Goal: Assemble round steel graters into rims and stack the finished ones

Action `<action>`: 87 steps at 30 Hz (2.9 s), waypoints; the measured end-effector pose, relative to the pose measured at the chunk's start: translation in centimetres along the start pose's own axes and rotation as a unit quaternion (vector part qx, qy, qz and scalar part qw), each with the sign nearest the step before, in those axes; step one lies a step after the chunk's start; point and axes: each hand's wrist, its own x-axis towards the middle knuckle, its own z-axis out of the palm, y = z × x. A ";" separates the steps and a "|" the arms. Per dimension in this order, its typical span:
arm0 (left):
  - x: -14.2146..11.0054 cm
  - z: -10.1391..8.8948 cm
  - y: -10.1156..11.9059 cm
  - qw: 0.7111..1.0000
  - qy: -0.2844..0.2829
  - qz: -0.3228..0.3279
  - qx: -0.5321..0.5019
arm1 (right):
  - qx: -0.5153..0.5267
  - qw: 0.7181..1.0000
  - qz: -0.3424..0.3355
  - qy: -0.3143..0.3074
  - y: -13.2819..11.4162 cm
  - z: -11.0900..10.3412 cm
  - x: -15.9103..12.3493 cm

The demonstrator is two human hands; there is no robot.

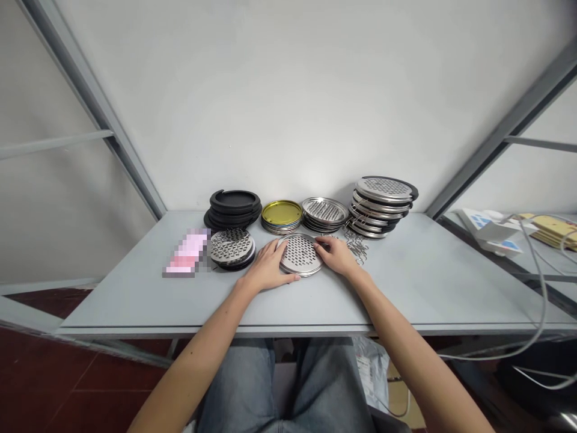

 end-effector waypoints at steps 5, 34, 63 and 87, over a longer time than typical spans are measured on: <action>0.0 0.0 0.0 1.000 -0.004 -0.009 0.002 | -0.006 1.000 -0.003 0.002 -0.1 0.1 0.0; -0.1 -0.2 0.2 1.000 -0.015 -0.020 0.009 | -0.027 1.000 -0.002 0.006 -0.1 0.5 0.1; 0.1 -0.4 0.7 0.999 0.035 -0.011 0.036 | 0.164 0.979 -0.091 0.081 -0.2 -1.3 -0.4; 1.0 0.2 -0.6 0.981 0.182 0.029 -0.059 | 0.148 0.963 -0.178 0.134 -0.2 -1.3 -0.6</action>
